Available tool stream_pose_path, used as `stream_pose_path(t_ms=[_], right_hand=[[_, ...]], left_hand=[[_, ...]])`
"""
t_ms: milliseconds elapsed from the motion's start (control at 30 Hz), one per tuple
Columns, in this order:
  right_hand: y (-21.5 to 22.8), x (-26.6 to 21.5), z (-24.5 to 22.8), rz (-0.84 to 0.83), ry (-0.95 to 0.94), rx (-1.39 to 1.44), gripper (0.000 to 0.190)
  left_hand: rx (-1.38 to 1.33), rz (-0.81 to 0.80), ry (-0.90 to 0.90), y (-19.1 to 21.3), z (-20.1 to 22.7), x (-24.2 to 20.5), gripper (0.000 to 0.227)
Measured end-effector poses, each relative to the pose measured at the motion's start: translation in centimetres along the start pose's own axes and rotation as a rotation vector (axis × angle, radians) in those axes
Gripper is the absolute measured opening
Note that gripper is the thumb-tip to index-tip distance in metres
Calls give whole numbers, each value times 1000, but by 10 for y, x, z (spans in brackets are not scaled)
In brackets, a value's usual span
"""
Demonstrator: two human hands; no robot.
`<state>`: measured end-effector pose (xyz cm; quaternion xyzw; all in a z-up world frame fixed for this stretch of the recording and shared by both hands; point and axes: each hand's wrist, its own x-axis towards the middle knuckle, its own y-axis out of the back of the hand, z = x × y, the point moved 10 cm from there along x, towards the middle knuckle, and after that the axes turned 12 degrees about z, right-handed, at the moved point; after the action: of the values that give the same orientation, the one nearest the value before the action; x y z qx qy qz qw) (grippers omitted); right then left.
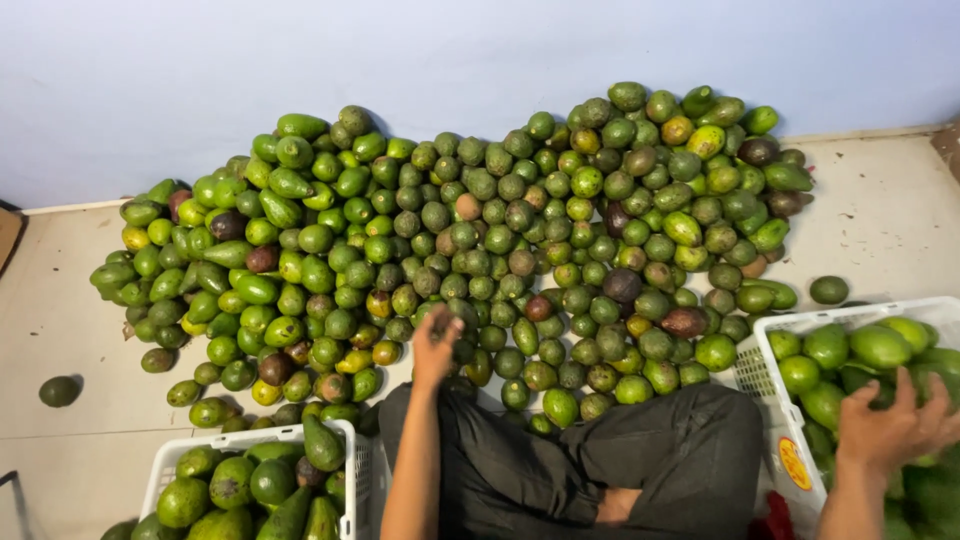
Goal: The person sits on the floor and sorts green avocados from a large pile into white plastic crates. They pick up individual avocados, inspect them, and place them into the crates.
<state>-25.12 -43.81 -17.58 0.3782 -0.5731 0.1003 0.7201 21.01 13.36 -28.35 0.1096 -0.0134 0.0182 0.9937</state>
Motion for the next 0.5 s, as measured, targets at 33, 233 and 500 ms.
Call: stream_pose_path(t_ms=[33,233,500], right_hand=[[2,0,-8,-3,0,1,41],[-3,-1,-55,26,42,192,21],[-45,-38,-64,-159,-90,-115,30]], left_hand=[[2,0,1,3,-7,29,60],[242,431,-464,56,50,203,29],[1148,276,39,33,-1,367,76]])
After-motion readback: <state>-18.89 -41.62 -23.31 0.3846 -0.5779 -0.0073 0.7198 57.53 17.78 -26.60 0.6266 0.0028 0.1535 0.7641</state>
